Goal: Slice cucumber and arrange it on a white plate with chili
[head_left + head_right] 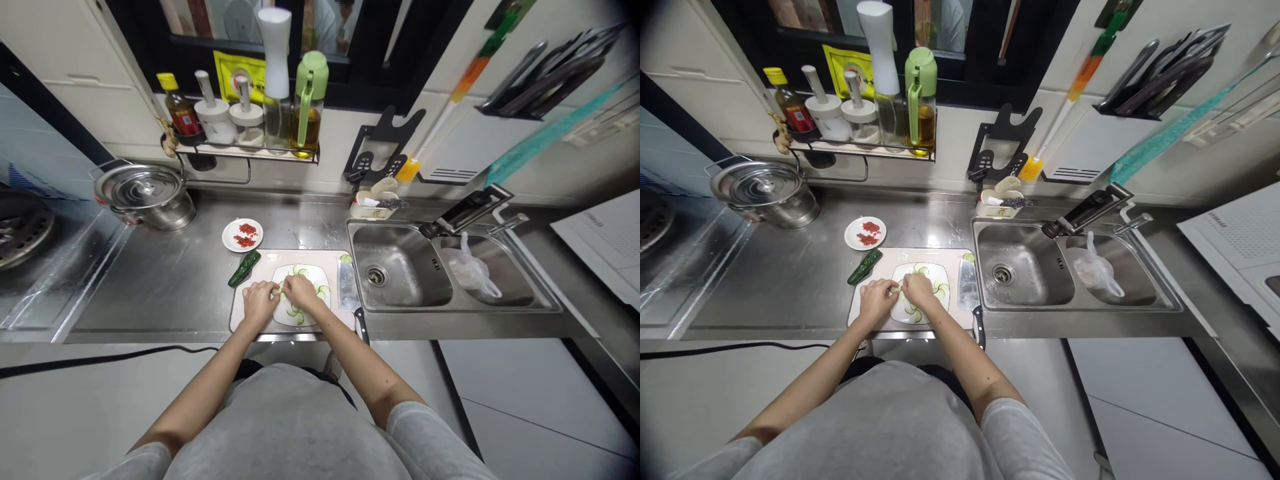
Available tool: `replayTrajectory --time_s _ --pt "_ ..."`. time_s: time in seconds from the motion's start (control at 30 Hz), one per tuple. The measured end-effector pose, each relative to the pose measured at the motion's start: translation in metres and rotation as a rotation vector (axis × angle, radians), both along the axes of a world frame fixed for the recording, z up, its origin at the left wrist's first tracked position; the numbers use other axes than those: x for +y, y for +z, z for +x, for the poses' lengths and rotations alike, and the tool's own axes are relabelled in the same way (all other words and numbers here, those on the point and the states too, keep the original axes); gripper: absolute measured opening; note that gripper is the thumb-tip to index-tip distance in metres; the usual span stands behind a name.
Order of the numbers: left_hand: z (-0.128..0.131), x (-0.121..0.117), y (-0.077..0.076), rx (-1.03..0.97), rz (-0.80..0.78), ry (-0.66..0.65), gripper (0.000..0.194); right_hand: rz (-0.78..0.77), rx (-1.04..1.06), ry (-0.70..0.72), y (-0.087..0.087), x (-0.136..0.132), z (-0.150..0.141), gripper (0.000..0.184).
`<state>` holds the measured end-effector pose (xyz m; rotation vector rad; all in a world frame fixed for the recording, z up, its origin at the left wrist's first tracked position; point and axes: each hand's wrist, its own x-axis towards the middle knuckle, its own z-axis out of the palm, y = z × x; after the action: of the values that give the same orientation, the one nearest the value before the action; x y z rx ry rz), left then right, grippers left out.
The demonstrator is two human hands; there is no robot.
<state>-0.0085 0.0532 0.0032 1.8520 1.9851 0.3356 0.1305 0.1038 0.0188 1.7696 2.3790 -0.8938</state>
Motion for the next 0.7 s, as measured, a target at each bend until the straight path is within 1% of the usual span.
replayTrajectory --time_s 0.2,0.43,0.6,0.7 --pt "0.001 -0.002 -0.001 0.013 0.04 0.027 0.019 0.038 -0.006 -0.028 -0.001 -0.002 -0.001 0.013" --pt "0.001 -0.001 0.001 -0.009 0.002 0.046 0.017 0.055 0.015 -0.031 -0.002 -0.004 0.0 0.014" --pt "-0.002 -0.001 0.002 -0.045 0.024 0.06 0.021 0.097 0.049 -0.079 0.0 -0.004 0.009 0.019" --pt "-0.003 0.0 0.001 -0.059 0.046 0.08 0.021 0.117 0.041 -0.112 0.003 -0.004 0.016 0.019"
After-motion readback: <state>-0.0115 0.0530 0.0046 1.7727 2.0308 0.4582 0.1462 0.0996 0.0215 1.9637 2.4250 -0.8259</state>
